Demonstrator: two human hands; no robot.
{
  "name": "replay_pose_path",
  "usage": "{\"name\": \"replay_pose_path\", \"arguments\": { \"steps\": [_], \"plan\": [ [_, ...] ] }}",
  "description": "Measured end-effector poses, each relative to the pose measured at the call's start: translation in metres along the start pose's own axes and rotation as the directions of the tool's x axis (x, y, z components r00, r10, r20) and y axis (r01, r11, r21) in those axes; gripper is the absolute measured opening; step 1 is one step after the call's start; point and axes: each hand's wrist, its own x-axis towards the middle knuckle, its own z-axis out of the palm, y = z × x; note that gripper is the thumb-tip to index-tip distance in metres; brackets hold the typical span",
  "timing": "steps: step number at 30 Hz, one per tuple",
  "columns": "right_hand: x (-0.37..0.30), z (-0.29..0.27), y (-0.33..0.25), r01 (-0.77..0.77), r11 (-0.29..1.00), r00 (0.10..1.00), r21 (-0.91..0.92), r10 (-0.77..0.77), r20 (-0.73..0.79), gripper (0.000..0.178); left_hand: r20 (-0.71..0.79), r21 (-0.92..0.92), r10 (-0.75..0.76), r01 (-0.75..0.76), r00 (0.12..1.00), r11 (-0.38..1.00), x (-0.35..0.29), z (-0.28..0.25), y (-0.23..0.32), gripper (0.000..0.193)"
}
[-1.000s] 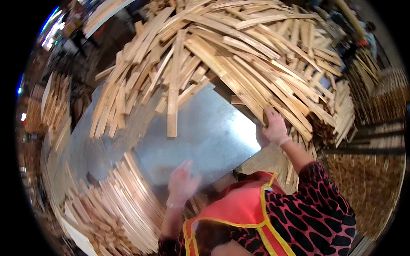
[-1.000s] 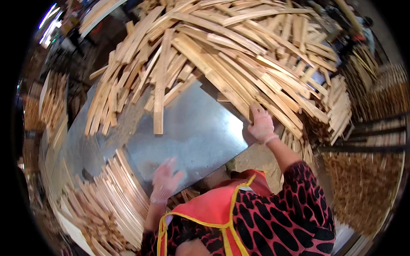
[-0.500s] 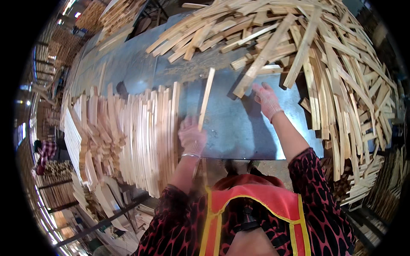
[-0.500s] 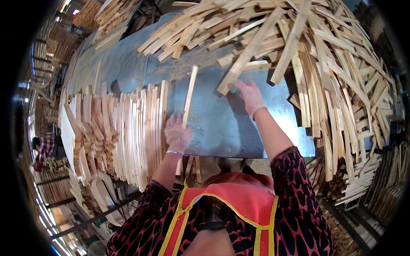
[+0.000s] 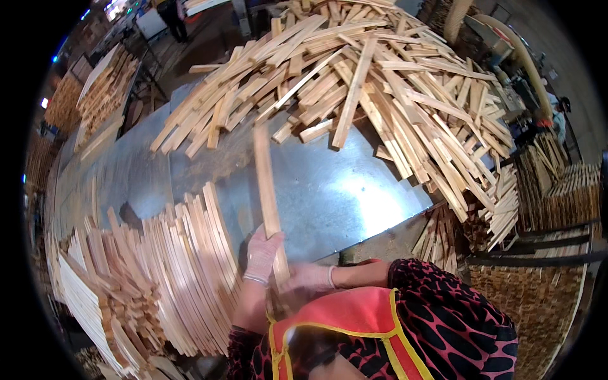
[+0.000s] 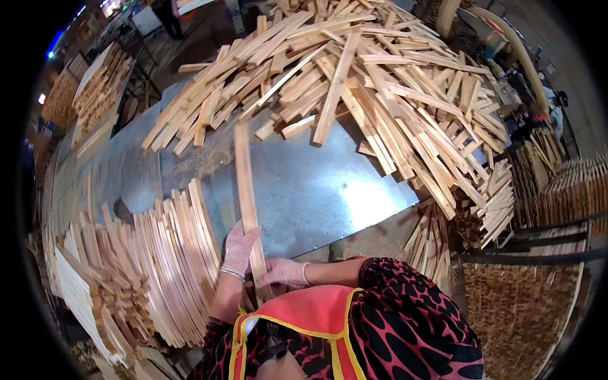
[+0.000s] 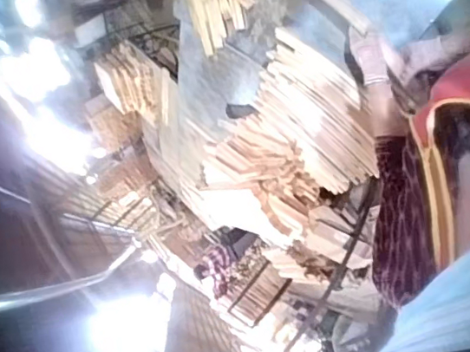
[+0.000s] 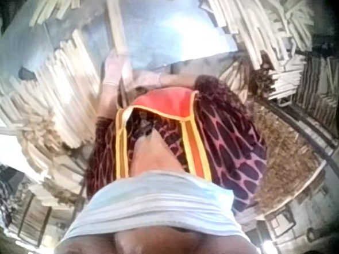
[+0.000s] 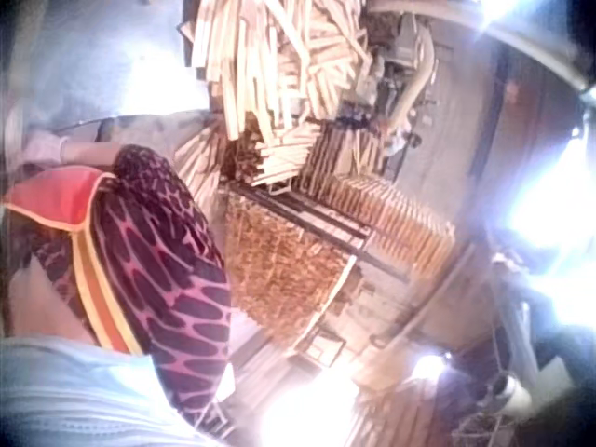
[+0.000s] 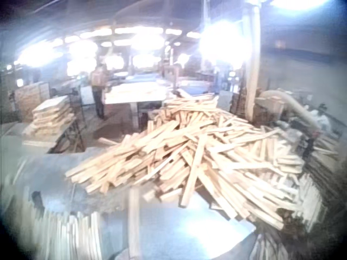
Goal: The person picks up wooden planks from a large pile on a metal table and stacks them neatly in a vertical arrangement. They repeatedly grab planks, align them, and place them into a growing stack, occasionally adjusting the pile.
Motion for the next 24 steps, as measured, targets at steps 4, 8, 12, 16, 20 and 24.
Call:
{"name": "replay_pose_path", "arguments": {
  "steps": [4, 8, 12, 16, 20, 24],
  "plan": [
    [-0.042, -0.063, -0.056, 0.026, 0.641, 0.988, -0.767, -0.133, -0.079, 0.054, -0.309, 0.615, 0.116, 0.105, 0.944, 0.781, -0.028, 0.001, 0.0, 0.03],
    [-0.127, -0.195, -0.192, -0.212, 0.292, 0.477, -0.933, -0.802, -0.359, 0.062, -0.198, 0.973, 0.322, 0.147, 0.926, 0.175, -0.071, -0.028, -0.017, 0.049],
    [-0.201, -0.289, -0.338, -0.757, 0.347, 0.117, -0.553, -0.761, -0.638, 0.058, -0.264, 0.924, 0.459, 0.359, 0.848, -0.131, -0.07, -0.034, -0.049, 0.062],
    [-0.199, -0.345, -0.338, -0.548, 0.608, 0.295, -0.575, -0.503, -0.812, 0.059, -0.135, 0.985, 0.388, 0.083, 0.911, 0.149, -0.011, 0.032, 0.008, 0.078],
    [-0.167, -0.252, -0.221, -0.11, 0.669, 0.409, -0.735, -0.643, -0.647, 0.094, 0.109, 0.713, 0.298, -0.283, 0.948, 0.641, 0.057, 0.124, 0.034, 0.087],
    [-0.14, -0.217, -0.152, -0.131, 0.772, 0.806, -0.622, -0.283, -0.52, 0.107, 0.155, 0.103, -0.052, 0.037, 0.987, 0.994, 0.109, 0.229, 0.099, 0.077]
  ]
}}
